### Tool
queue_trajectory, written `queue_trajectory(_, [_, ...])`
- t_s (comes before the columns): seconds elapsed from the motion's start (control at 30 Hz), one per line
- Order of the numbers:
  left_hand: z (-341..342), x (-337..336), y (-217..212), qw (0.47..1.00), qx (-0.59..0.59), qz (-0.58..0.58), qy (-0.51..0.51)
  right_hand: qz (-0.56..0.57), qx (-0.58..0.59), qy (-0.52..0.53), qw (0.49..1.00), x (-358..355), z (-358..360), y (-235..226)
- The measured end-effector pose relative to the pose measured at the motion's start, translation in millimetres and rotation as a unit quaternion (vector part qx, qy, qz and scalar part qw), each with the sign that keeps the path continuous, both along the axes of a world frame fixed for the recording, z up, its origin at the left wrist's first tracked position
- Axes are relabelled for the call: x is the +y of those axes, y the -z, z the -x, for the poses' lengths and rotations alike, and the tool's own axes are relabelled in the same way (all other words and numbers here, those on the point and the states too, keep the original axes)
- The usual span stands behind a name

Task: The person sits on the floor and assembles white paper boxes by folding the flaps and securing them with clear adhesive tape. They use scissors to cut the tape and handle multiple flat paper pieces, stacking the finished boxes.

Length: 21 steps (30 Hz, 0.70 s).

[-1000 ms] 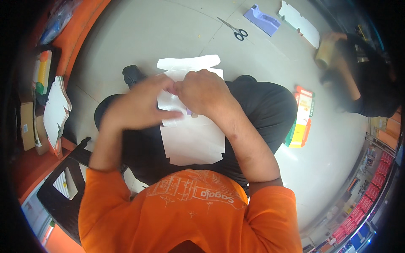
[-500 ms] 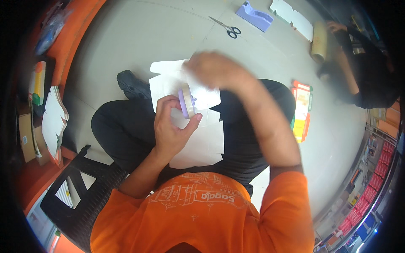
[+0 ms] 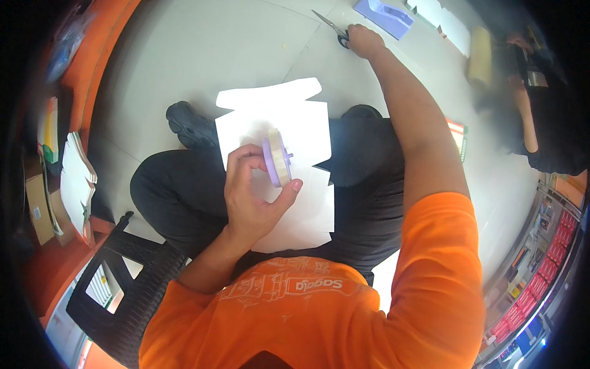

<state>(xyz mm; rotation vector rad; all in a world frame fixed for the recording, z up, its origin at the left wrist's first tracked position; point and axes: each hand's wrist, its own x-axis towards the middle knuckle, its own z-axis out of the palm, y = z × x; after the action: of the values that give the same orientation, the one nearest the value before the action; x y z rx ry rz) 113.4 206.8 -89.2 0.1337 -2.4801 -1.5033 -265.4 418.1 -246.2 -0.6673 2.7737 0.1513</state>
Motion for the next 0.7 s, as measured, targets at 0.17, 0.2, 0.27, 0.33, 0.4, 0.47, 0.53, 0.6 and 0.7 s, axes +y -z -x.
queue_trajectory(0.17, [3,0,-2,1.000,-0.002,-0.013,-0.004,-0.034,0.003,0.009,0.999,-16,-6,-11])
queue_trajectory(0.2, [4,0,-3,1.000,-0.002,-0.016,-0.003,-0.049,0.010,-0.007,0.999,-15,-6,-11])
queue_trajectory(0.27, [4,-2,-4,1.000,-0.001,-0.014,0.001,-0.031,-0.039,0.027,0.998,-16,-5,-18])
queue_trajectory(0.33, [3,-2,-3,1.000,0.002,-0.007,0.002,0.031,-0.154,0.122,0.980,-18,-10,-40])
queue_trajectory(0.4, [4,-2,-4,1.000,0.008,-0.014,0.003,0.108,-0.213,0.179,0.954,-6,-12,-48])
queue_trajectory(0.47, [5,-2,-5,1.000,0.018,-0.024,0.005,0.192,-0.267,0.220,0.918,12,-14,-58])
queue_trajectory(0.53, [4,-3,-4,0.999,0.027,-0.040,0.002,0.278,-0.321,0.244,0.872,33,-24,-67])
queue_trajectory(0.6, [2,-3,-2,0.999,0.030,-0.026,0.000,0.367,-0.358,0.237,0.825,43,-44,-98])
queue_trajectory(0.7, [1,-2,-2,0.999,0.027,-0.024,-0.004,0.413,-0.465,0.190,0.760,60,-71,-144])
